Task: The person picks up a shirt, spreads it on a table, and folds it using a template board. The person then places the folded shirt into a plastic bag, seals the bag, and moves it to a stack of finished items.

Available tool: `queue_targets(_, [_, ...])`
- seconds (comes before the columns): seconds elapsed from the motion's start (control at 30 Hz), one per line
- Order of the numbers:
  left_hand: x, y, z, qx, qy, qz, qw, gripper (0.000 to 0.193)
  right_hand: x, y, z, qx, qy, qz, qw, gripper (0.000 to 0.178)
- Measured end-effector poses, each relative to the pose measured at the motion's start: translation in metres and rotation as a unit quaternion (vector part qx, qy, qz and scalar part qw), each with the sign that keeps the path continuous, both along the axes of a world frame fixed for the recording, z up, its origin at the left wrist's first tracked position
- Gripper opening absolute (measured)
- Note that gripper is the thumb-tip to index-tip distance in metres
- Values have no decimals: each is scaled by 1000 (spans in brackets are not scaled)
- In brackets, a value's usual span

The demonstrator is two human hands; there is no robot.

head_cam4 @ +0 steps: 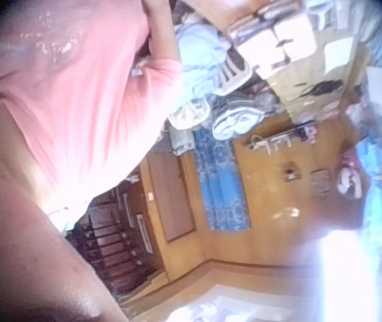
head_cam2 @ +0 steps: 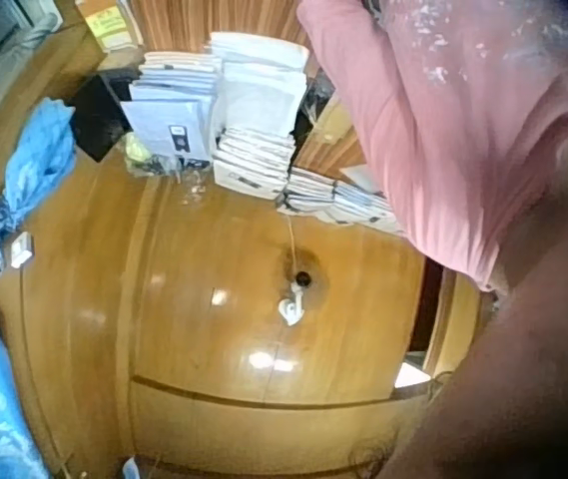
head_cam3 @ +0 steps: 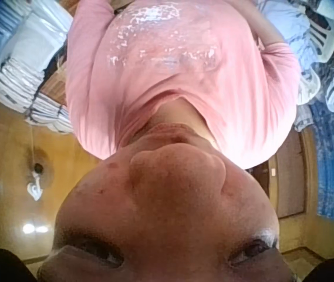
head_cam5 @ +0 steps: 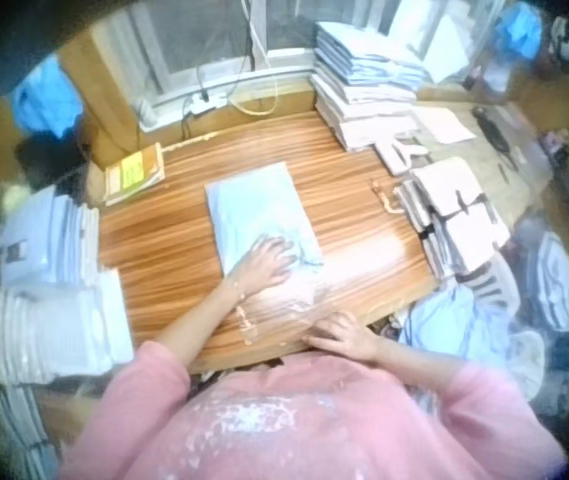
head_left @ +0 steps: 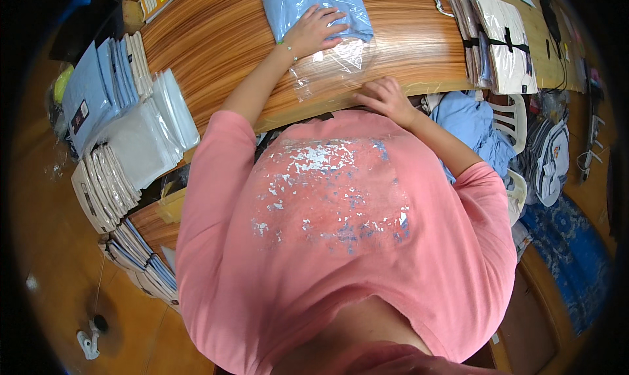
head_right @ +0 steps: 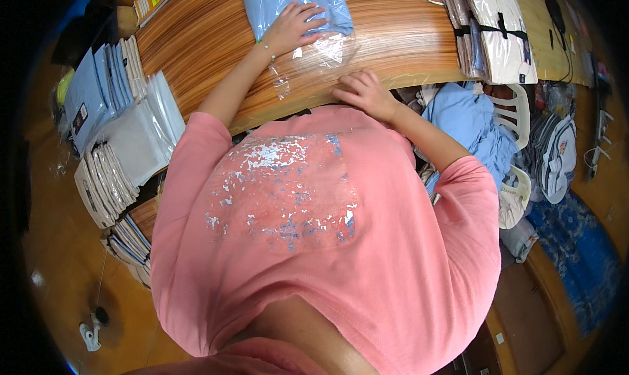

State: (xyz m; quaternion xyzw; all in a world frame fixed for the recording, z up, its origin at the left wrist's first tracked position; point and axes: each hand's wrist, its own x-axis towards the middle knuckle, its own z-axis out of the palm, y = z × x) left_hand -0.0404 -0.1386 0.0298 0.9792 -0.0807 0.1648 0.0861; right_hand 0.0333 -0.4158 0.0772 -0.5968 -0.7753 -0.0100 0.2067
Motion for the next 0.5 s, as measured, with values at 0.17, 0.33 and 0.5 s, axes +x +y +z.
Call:
queue_targets(0.17, [2,0,-5,-6,-11,-9,1000,35,23,24,-2,-25,-71,-168,983,35])
queue_targets(0.33, [3,2,-3,-5,-6,-19,1000,36,48,32,1,-91,-60,-90,990,12])
queue_targets(0.5, [1,1,2,-9,11,-12,1000,37,37,20,12,-25,-66,-84,994,12])
